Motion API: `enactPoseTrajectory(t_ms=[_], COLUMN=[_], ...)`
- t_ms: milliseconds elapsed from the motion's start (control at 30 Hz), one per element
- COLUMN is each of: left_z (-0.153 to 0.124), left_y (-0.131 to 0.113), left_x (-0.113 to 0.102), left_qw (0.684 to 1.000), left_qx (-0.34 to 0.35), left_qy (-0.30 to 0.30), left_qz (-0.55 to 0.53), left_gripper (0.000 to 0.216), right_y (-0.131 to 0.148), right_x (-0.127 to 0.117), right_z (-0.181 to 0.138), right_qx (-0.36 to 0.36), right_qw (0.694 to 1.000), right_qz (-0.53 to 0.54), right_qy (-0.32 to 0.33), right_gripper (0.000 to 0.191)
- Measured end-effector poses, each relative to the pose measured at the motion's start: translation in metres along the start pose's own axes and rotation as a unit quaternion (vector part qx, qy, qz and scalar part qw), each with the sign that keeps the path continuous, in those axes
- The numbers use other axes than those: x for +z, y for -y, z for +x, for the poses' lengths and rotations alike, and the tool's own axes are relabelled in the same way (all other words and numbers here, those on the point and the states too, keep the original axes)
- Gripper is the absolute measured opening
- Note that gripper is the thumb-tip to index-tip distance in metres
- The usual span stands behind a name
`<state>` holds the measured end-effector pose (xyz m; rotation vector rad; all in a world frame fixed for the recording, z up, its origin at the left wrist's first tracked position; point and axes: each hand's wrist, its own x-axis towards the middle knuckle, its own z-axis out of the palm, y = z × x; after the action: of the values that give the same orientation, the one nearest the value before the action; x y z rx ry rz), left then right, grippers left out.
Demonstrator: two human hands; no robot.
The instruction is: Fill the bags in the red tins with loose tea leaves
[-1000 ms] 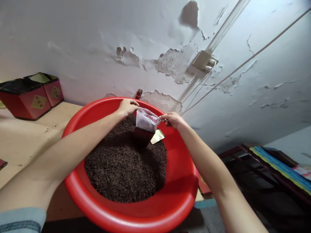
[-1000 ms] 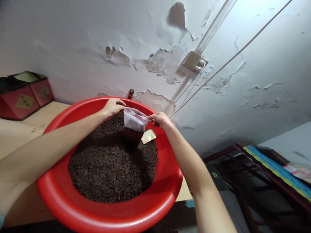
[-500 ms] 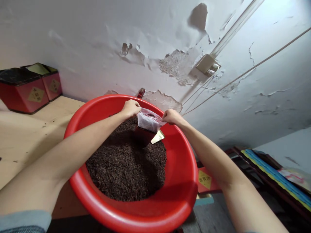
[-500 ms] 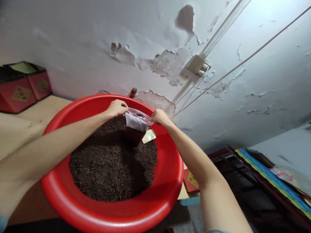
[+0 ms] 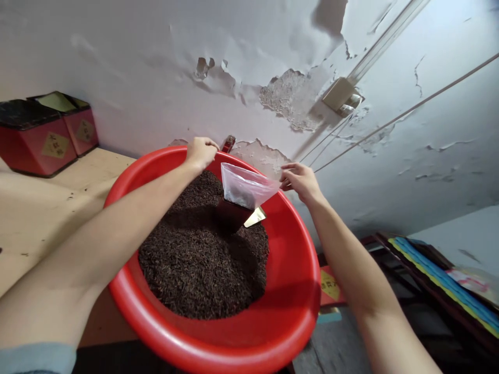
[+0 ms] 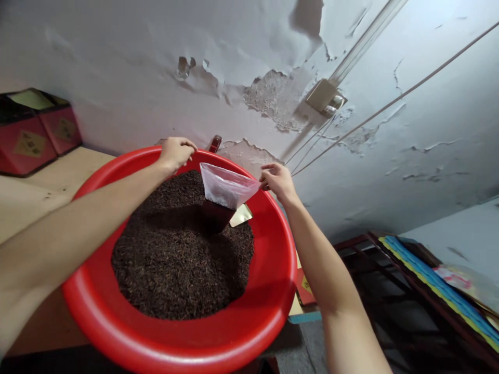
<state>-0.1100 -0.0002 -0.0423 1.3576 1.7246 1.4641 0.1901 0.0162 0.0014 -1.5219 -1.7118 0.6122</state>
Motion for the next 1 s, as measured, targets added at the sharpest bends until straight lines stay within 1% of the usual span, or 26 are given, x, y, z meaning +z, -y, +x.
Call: enactPoseTrajectory(t_ms=[33,67,100,133,167,200,233,267,300,333,367,433,500,600,667,733,800,933,1000], left_z=[0.003,0.006,0.006,0.006,0.003,0.0,-0.004,-0.009,-0.013,-0.018,-0.023,-0.03,-0.036,-0.04,-0.041,-0.042,-0.042,-0.041,-0.038], left_y=[0.004,0.008,0.013,0.019,0.025,0.03,0.034,0.037,0.038,0.039,0.038,0.035,0.031,0.028,0.028,0.03,0.03,0.029,0.029], left_x=[-0.004,-0.006,-0.008,-0.007,-0.005,0.001,0.008,0.017,0.026,0.036,0.044,0.057,0.065,0.07,0.072,0.074,0.075,0.069,0.063], left_qw=[1.0,0.998,0.992,0.98,0.962,0.944,0.931,0.925,0.927,0.932,0.937,0.941,0.937,0.928,0.927,0.926,0.923,0.919,0.913], left_qx=[-0.017,-0.041,-0.066,-0.085,-0.09,-0.078,-0.052,-0.018,0.021,0.058,0.086,0.119,0.127,0.144,0.152,0.164,0.186,0.223,0.223], left_qy=[-0.003,0.021,0.076,0.15,0.226,0.294,0.339,0.362,0.361,0.343,0.32,0.275,0.261,0.273,0.272,0.265,0.26,0.234,0.241], left_qz=[0.016,0.042,0.074,0.104,0.125,0.132,0.127,0.115,0.106,0.103,0.112,0.154,0.194,0.209,0.21,0.211,0.213,0.228,0.24], left_gripper=[0.031,0.039,0.049,0.062,0.073,0.08,0.081,0.074,0.064,0.052,0.043,0.034,0.032,0.029,0.027,0.025,0.025,0.024,0.03], right_y=[-0.011,-0.024,-0.037,-0.05,-0.062,-0.072,-0.079,-0.084,-0.085,-0.084,-0.081,-0.07,-0.057,-0.042,-0.036,-0.034,-0.036,-0.043,-0.044], right_x=[-0.001,-0.001,0.001,0.004,0.01,0.017,0.025,0.035,0.045,0.055,0.066,0.085,0.103,0.125,0.135,0.141,0.143,0.143,0.144], right_z=[0.001,0.001,0.001,-0.001,-0.003,-0.006,-0.008,-0.011,-0.013,-0.015,-0.016,-0.019,-0.022,-0.025,-0.025,-0.025,-0.024,-0.023,-0.024], right_qx=[-0.02,-0.032,-0.037,-0.036,-0.035,-0.04,-0.053,-0.069,-0.086,-0.098,-0.102,-0.111,-0.137,-0.163,-0.156,-0.157,-0.16,-0.215,-0.221], right_qw=[0.999,0.997,0.995,0.994,0.988,0.979,0.965,0.95,0.938,0.933,0.934,0.943,0.942,0.918,0.898,0.886,0.884,0.885,0.9], right_qz=[0.042,0.072,0.088,0.093,0.087,0.073,0.055,0.034,0.011,-0.016,-0.05,-0.128,-0.209,-0.324,-0.384,-0.41,-0.414,-0.388,-0.353], right_qy=[-0.021,-0.02,0.006,0.053,0.119,0.188,0.249,0.302,0.335,0.346,0.338,0.285,0.223,0.159,0.146,0.149,0.146,0.138,0.128], right_gripper=[0.035,0.045,0.056,0.066,0.076,0.083,0.09,0.095,0.099,0.1,0.099,0.09,0.078,0.069,0.06,0.048,0.042,0.04,0.041])
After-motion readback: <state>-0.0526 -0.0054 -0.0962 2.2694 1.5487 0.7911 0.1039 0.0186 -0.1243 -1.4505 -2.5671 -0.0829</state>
